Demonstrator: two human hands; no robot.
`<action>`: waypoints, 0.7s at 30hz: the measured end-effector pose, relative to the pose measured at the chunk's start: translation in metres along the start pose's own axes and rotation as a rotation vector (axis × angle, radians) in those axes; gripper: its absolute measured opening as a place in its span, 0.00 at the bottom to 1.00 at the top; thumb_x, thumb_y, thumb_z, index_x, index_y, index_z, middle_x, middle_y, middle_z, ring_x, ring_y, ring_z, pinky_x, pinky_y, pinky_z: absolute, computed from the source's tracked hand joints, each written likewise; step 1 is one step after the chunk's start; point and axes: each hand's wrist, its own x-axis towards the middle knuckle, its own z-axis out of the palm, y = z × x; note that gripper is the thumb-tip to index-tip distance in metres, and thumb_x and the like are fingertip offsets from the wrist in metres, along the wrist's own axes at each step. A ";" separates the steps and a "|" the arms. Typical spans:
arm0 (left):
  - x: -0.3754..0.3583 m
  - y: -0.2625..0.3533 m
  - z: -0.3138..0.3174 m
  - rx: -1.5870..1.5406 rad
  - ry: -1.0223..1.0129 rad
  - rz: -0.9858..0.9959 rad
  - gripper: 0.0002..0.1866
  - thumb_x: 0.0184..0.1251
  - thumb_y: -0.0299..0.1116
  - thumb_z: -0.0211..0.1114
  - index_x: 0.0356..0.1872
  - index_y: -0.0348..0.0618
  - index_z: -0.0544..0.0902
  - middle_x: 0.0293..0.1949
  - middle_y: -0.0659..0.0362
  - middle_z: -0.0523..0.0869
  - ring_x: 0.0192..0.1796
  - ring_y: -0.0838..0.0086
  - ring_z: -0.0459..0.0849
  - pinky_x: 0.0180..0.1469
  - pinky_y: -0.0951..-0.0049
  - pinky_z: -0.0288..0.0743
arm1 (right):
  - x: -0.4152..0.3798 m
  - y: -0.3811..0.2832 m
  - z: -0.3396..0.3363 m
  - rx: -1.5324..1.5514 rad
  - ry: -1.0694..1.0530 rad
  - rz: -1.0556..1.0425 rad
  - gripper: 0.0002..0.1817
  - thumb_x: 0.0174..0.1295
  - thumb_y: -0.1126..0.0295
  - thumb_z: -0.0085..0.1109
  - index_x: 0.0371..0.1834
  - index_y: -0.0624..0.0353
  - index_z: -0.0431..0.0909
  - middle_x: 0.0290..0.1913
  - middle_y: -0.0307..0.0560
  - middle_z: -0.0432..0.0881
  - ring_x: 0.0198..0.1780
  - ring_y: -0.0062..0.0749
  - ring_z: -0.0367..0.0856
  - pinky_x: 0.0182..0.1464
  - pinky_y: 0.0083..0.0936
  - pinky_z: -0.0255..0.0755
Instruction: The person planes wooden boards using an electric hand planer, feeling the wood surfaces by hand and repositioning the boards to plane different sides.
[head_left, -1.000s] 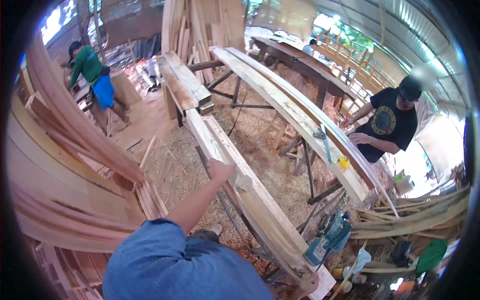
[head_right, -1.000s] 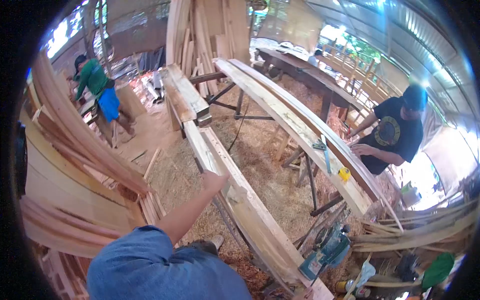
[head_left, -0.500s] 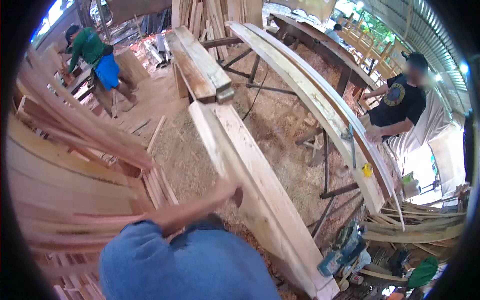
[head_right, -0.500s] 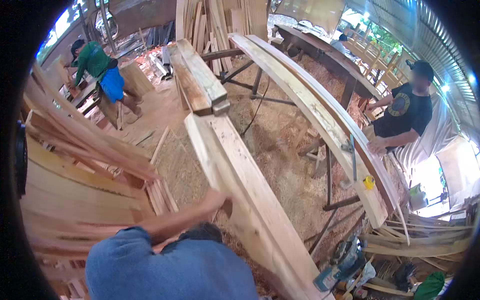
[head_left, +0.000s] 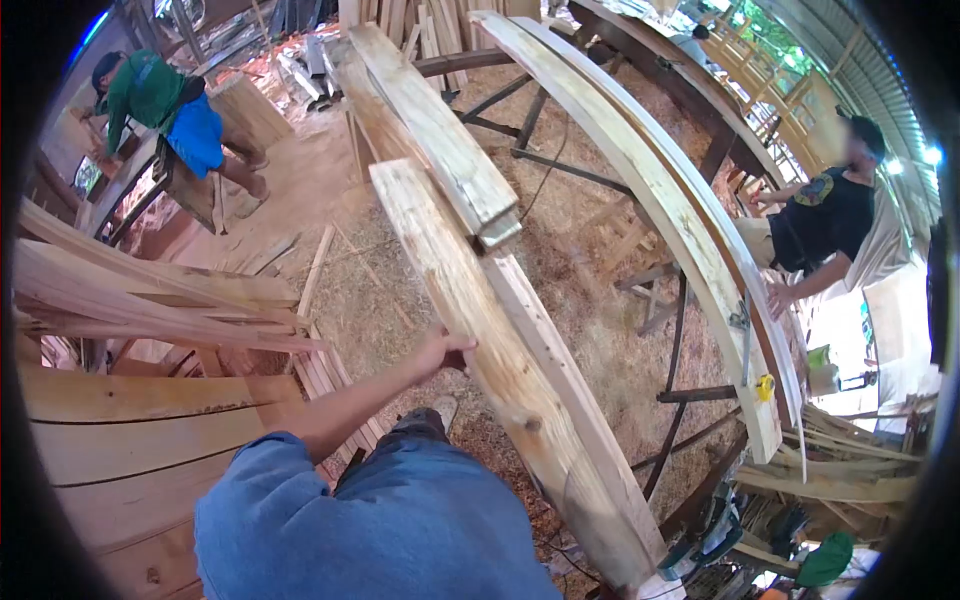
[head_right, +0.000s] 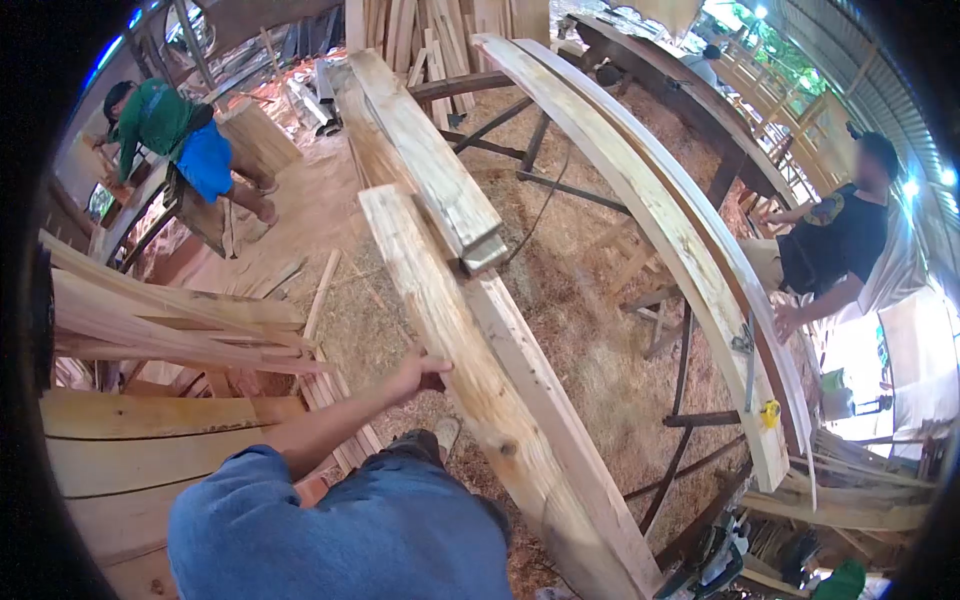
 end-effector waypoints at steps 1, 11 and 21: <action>0.014 0.022 -0.019 0.220 0.011 -0.072 0.30 0.62 0.35 0.72 0.61 0.33 0.70 0.46 0.47 0.85 0.47 0.60 0.88 0.44 0.59 0.87 | -0.001 0.005 0.012 0.030 -0.033 0.003 0.22 0.75 0.58 0.52 0.56 0.68 0.80 0.50 0.57 0.83 0.55 0.43 0.81 0.52 0.39 0.77; 0.026 0.070 -0.037 0.916 0.692 0.540 0.34 0.62 0.46 0.70 0.60 0.27 0.75 0.53 0.37 0.82 0.58 0.45 0.81 0.65 0.53 0.72 | -0.011 0.068 0.180 0.189 -0.829 -0.004 0.32 0.66 0.69 0.58 0.73 0.67 0.63 0.66 0.56 0.74 0.63 0.44 0.78 0.61 0.36 0.76; 0.134 0.108 -0.105 0.815 0.674 0.636 0.34 0.68 0.40 0.66 0.70 0.32 0.68 0.65 0.35 0.74 0.66 0.42 0.75 0.69 0.52 0.69 | -0.046 -0.005 0.370 -0.257 -1.399 -0.298 0.48 0.58 0.71 0.68 0.76 0.71 0.47 0.58 0.57 0.79 0.54 0.40 0.83 0.54 0.34 0.79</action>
